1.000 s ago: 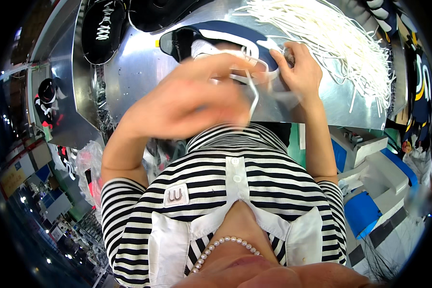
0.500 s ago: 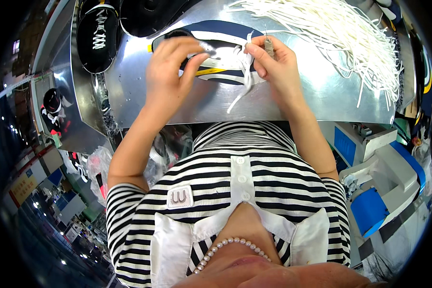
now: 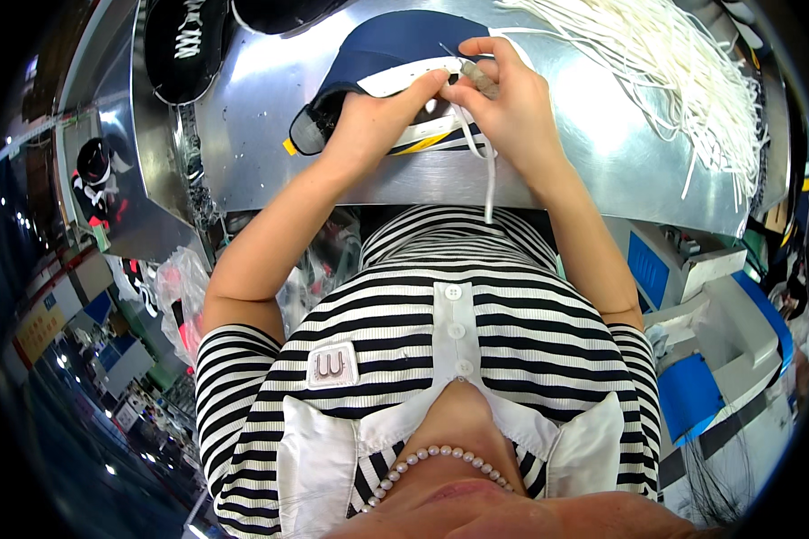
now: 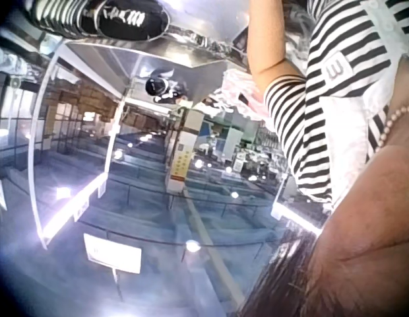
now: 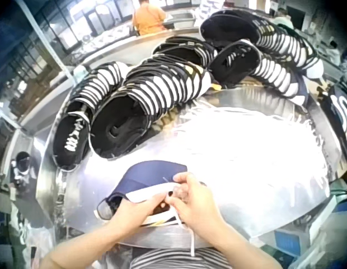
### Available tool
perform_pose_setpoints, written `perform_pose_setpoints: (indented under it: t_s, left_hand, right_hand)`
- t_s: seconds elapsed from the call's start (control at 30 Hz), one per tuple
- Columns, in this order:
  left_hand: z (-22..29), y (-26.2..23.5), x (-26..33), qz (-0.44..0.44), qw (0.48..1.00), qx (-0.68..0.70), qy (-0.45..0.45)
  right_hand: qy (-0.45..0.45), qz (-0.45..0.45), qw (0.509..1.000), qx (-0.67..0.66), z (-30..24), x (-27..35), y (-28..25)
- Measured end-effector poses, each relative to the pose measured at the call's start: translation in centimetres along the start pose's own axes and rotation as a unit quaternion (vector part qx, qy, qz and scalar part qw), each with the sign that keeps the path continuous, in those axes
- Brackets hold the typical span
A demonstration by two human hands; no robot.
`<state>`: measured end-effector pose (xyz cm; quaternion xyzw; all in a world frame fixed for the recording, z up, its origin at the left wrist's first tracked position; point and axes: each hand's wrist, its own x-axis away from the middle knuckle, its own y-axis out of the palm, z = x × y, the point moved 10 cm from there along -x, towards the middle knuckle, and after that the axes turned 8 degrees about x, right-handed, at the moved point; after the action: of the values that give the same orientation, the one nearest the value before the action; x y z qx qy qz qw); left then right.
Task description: The person laces a navy and white sneaker by hand, threading a white lace through the eyelets and pulling it tight.
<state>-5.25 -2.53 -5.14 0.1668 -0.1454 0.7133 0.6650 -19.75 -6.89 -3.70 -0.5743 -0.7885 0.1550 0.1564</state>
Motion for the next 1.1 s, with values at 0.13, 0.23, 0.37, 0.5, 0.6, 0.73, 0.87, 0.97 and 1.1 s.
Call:
perform_pose_setpoints:
  t_s: [0.13, 0.23, 0.37, 0.5, 0.6, 0.73, 0.87, 0.97, 1.1]
  left_hand:
    - [0.3, -0.2, 0.4, 0.004, 0.998, -0.053, 0.027]
    - [1.8, -0.1, 1.0, 0.023, 0.992, -0.048, 0.111]
    - [2.3, 0.3, 1.1, 0.012, 0.991, -0.065, 0.12]
    - [2.6, 0.8, 1.3, -0.005, 0.984, -0.074, 0.163]
    - [3.0, 1.9, 2.0, -0.03, 0.967, -0.109, 0.23]
    - [1.1, 2.1, 1.7, -0.065, 0.972, -0.11, 0.195]
    - [0.1, 1.7, 0.5, -0.098, 0.993, -0.057, 0.017]
    - [0.6, 1.8, -0.5, -0.111, 0.993, -0.046, -0.003]
    - [1.0, 1.6, -1.2, -0.043, 0.996, -0.068, 0.024]
  right_hand:
    - [-0.024, 0.003, 1.0, 0.004, -1.8, 1.6, -1.3]
    - [-0.071, -0.011, 0.997, 0.039, -2.7, 2.2, -2.1]
    - [-0.14, -0.013, 0.984, 0.107, -3.8, 1.9, -2.6]
    - [-0.157, -0.016, 0.973, 0.168, -4.0, 1.6, -2.6]
    - [-0.174, -0.008, 0.958, 0.229, -4.1, 1.7, -1.3]
    - [-0.168, -0.072, 0.941, 0.284, -3.3, 0.9, 1.5]
    - [-0.055, -0.171, 0.956, 0.233, -2.7, -0.7, -2.9]
    - [-0.057, -0.041, 0.994, 0.081, -1.7, -1.7, -3.8]
    - [-0.098, 0.029, 0.993, 0.059, 0.2, -1.6, -1.0]
